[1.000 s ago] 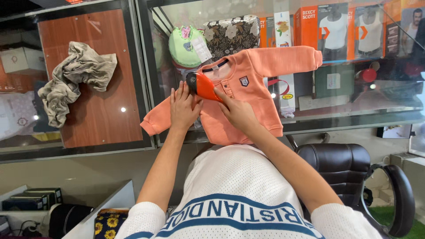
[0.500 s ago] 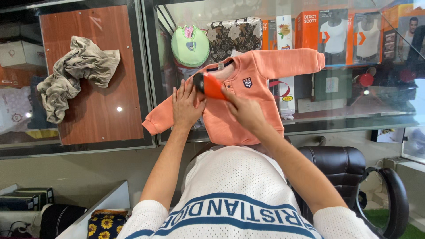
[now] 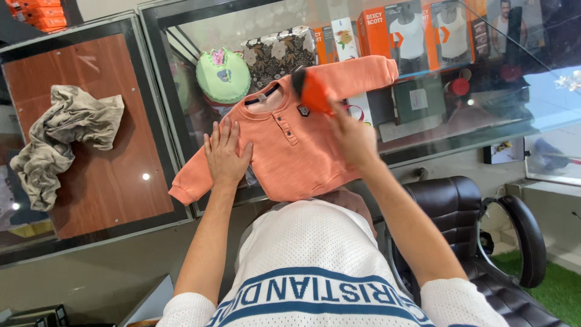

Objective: The person uses a brush with an orange handle to remove debris from a small orange sweater, brushing the front, back, and sleeves while holding it on a glass counter.

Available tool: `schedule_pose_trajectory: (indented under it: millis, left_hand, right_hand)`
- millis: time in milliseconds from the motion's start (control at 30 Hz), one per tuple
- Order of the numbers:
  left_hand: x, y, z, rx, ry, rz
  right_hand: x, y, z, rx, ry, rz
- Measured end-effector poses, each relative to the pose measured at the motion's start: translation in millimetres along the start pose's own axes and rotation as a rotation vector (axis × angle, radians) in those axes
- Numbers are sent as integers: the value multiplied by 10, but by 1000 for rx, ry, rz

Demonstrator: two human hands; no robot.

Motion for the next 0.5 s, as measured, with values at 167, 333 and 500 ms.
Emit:
schedule_pose_trajectory:
  millis: [167, 333, 500]
  left_hand:
    - [-14, -36, 2, 23, -28, -12]
    - [-11, -22, -7, 17, -27, -11]
    - [12, -19, -5, 6, -46, -5]
  right_hand:
    - [111, 724, -162, -400, 279, -135]
    - [617, 1681, -758, -233, 276, 223]
    - [-59, 1042, -225, 138, 202, 172]
Point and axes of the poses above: each hand's wrist, its own x-axis towards the middle knuckle, its own z-axis out of the palm, y = z × x, the point moved 3 cm from there along x, towards the middle knuckle, and after that the axes turned 11 degrees about x, right-handed, at the moved point
